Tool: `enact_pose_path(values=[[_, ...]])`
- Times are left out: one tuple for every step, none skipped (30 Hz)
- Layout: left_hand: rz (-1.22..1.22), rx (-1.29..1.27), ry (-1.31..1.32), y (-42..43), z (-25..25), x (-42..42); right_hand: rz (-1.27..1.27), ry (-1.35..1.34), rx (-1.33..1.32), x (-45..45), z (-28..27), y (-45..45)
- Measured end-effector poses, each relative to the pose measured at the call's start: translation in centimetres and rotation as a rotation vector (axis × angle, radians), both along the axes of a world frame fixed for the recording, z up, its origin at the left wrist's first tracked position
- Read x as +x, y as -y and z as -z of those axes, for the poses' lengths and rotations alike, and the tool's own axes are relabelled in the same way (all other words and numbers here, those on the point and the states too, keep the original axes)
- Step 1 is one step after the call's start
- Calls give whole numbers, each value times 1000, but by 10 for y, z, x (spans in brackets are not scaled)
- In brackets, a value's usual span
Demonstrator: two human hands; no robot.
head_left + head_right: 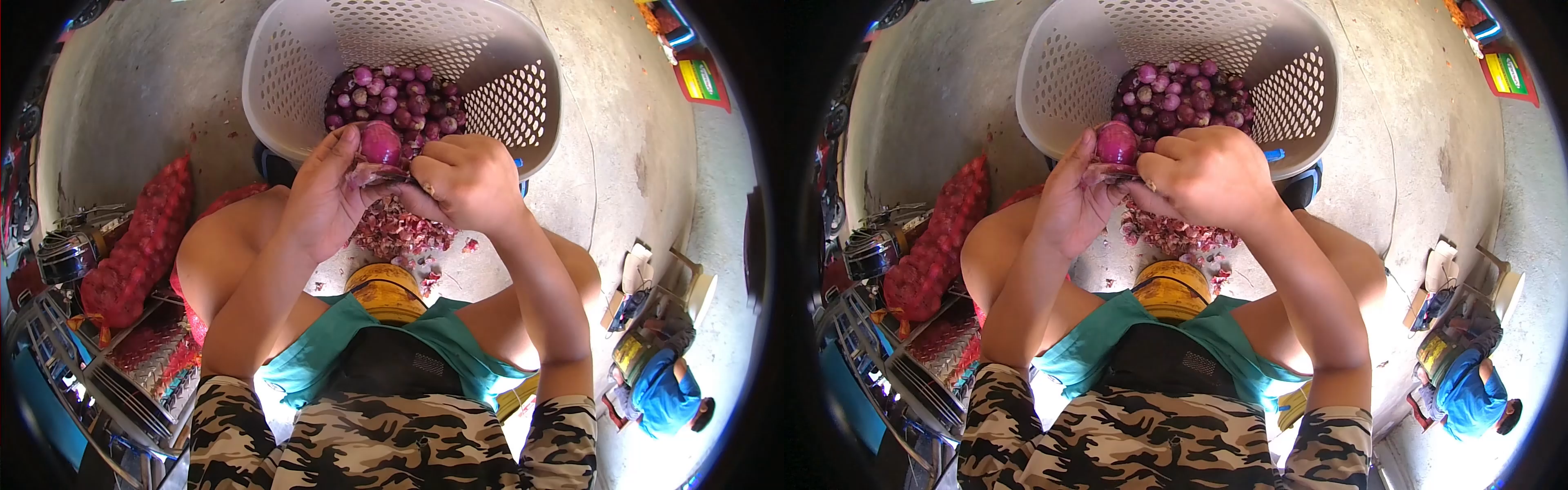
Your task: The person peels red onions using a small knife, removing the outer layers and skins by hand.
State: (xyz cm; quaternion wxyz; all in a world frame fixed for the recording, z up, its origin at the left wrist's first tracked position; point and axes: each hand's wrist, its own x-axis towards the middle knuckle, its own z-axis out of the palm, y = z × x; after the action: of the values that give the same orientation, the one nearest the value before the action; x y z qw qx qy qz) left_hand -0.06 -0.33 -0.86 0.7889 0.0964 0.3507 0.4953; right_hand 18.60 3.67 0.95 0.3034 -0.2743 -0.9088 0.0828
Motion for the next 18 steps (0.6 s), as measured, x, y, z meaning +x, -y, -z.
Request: enact_pose_path(values=[[-2, 3, 7, 1, 3, -2, -7, 15, 0, 0, 0, 0], [-4, 7, 13, 1, 5, -3, -15, 30, -1, -1, -1, 1], [-5, 3, 19, 2, 5, -4, -17, 5, -19, -1, 0, 1], [-5, -2, 24, 2, 5, -5, -19, -19, -39, -1, 1, 0], [-6, -6, 30, 2, 4, -6, -21, -44, -58, -2, 2, 0], [25, -20, 75, 1, 2, -8, 10, -56, -109, -1, 2, 1], [56, -33, 122, -2, -2, -10, 39, -68, -160, 1, 2, 1], [86, -46, 168, -3, -5, -11, 69, -79, -211, 2, 2, 2], [92, -27, 157, -4, -8, -11, 96, -112, -283, 3, 3, 1], [100, -9, 146, -4, -11, -11, 123, -147, -355, 4, 4, 0], [109, 10, 135, -5, -12, -11, 152, -181, -427, 5, 6, -1], [114, 40, 137, -5, -12, -10, 152, -203, -477, 7, 5, -2], [119, 69, 138, -4, -11, -10, 138, -220, -489, 8, 4, -3], [124, 99, 140, -4, -10, -10, 123, -236, -501, 8, 3, -4], [147, 125, 117, -5, -9, -10, 108, -253, -513, 9, 3, -5], [169, 151, 94, -5, -7, -10, 108, -211, -546, 10, 4, -4], [193, 176, 70, -5, -7, -10, 73, -263, -539, 8, 7, -4], [189, 169, 76, -5, -8, -9, 40, -315, -532, 5, 10, -5]])
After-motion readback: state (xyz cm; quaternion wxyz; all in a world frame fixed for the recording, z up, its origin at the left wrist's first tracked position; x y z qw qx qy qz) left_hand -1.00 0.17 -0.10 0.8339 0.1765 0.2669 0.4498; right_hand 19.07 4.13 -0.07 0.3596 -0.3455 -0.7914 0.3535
